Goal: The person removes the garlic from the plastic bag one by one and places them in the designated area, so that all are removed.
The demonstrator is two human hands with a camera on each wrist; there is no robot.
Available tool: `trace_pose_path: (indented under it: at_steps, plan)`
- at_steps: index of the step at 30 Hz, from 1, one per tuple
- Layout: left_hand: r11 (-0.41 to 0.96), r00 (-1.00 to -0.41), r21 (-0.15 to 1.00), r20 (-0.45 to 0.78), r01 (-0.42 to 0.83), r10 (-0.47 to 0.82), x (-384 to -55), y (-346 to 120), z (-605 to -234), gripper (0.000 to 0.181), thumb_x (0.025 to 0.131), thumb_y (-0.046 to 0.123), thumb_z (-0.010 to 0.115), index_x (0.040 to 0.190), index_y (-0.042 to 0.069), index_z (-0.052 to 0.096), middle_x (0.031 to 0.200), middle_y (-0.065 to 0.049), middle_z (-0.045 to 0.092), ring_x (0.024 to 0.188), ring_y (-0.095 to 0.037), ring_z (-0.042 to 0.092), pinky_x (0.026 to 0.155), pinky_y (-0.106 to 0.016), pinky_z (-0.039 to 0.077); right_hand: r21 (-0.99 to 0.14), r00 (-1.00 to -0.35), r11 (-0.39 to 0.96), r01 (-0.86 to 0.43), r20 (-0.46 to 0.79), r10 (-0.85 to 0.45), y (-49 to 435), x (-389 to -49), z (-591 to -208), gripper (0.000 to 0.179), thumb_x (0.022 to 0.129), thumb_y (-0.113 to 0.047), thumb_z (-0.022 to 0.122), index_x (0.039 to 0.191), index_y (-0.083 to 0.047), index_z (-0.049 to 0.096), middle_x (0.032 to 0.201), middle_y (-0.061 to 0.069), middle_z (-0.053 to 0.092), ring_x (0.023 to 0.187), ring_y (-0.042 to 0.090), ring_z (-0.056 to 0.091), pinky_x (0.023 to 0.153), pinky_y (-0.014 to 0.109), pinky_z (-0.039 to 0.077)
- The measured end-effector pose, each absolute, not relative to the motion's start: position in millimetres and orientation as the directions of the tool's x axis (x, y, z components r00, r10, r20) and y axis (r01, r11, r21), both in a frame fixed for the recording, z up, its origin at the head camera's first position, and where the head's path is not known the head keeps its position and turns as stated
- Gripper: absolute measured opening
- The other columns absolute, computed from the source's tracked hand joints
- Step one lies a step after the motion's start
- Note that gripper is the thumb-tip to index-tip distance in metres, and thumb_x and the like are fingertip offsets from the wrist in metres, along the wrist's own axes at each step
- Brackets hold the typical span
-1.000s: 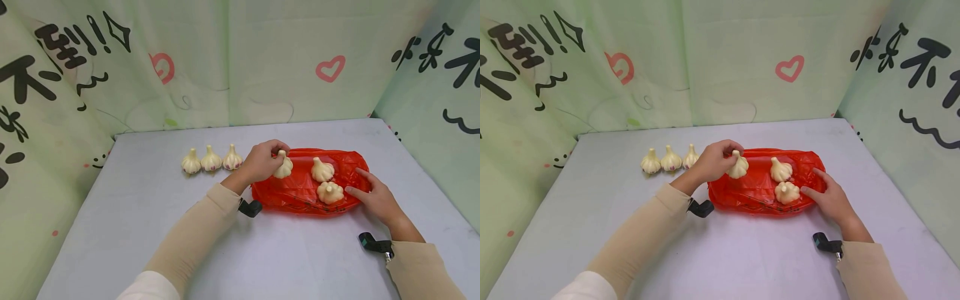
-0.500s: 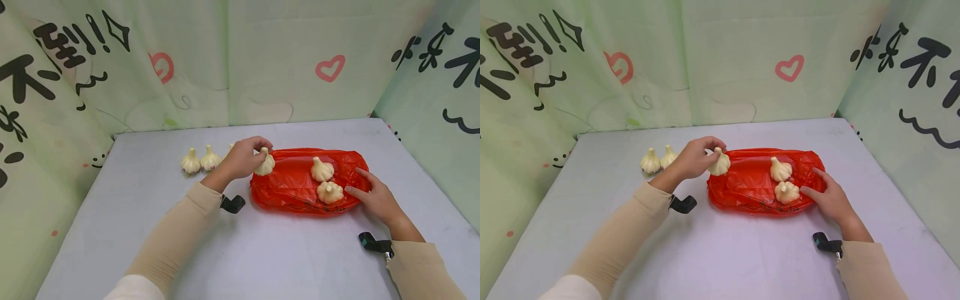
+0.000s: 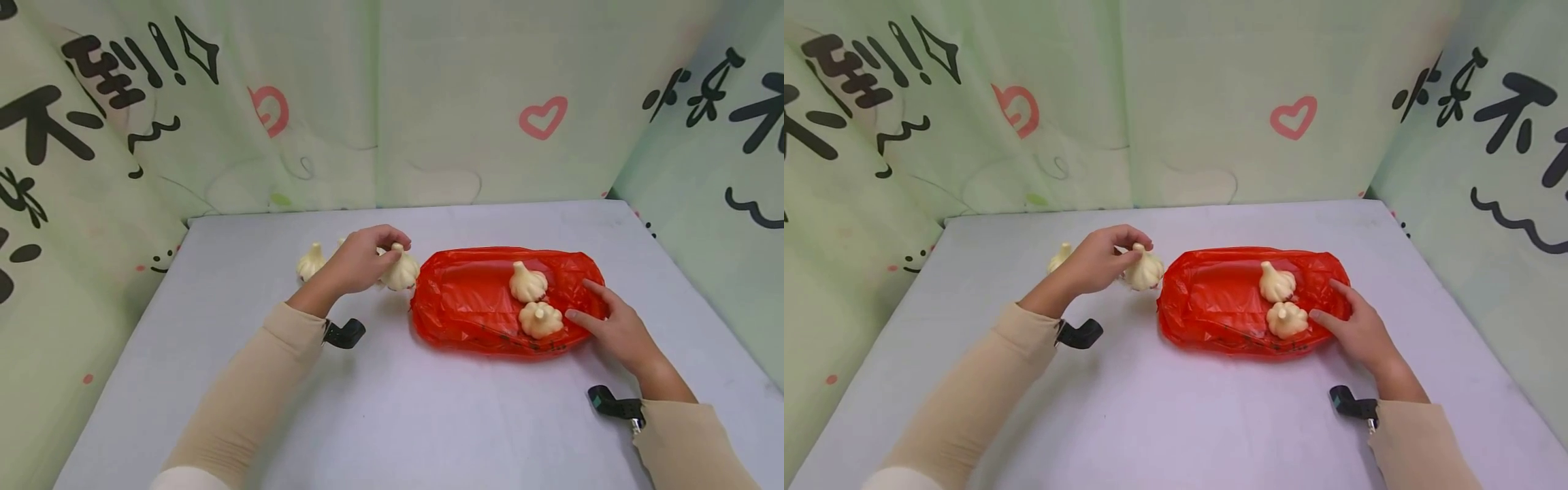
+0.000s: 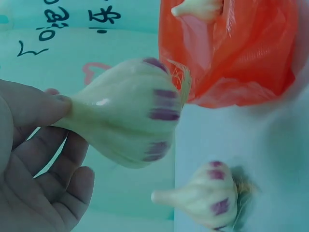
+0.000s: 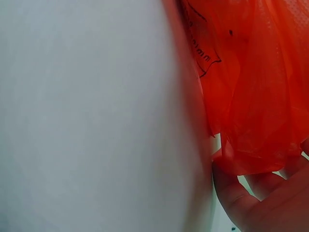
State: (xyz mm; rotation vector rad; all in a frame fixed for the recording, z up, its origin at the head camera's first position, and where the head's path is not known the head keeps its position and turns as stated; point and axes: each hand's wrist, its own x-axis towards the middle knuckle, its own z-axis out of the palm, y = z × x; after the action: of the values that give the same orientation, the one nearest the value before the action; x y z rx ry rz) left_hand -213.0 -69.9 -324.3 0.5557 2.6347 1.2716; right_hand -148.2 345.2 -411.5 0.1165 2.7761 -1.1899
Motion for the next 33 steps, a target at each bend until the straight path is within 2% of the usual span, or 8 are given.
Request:
trace_pose_path:
  at_steps: [6,13,33]
  plan:
    - [0.582,-0.929,0.779,0.000,0.232,0.370,-212.3,-83.2,-329.7,0.024,0.101,0.011,0.057,0.123,0.009,0.066,0.119,-0.006,0.063,0.109,-0.022,0.059,0.086,-0.032,0.053,-0.716,-0.991,0.689,0.107,-0.133,0.015,347.3,-147.3,-413.2,0.081,0.101,-0.039,0.056,0.156,0.005,0.015,0.151,0.042,0.018,0.134,0.062,0.022,0.092,0.069,0.042]
    - [0.582,-0.929,0.786,-0.025,0.211,0.370,-212.9,-91.1,-336.7,0.024,0.101,0.009,0.058,0.124,0.004,0.065,0.119,-0.009,0.063,0.111,-0.024,0.059,0.090,-0.034,0.052,-0.717,-0.991,0.689,0.107,-0.134,0.014,346.1,-146.5,-413.1,0.081,0.101,-0.038,0.056,0.156,0.005,0.015,0.152,0.041,0.018,0.135,0.061,0.021,0.092,0.069,0.042]
    - [0.622,-0.921,0.771,-0.130,0.138,0.366,-219.8,-101.6,-360.2,0.022,0.099,0.005,0.055,0.118,0.002,0.066,0.113,-0.009,0.065,0.109,-0.026,0.058,0.092,-0.035,0.049,-0.719,-0.990,0.686,0.114,-0.141,0.016,346.9,-146.2,-412.4,0.082,0.101,-0.039,0.056,0.157,0.004,0.015,0.152,0.041,0.018,0.135,0.061,0.022,0.092,0.069,0.042]
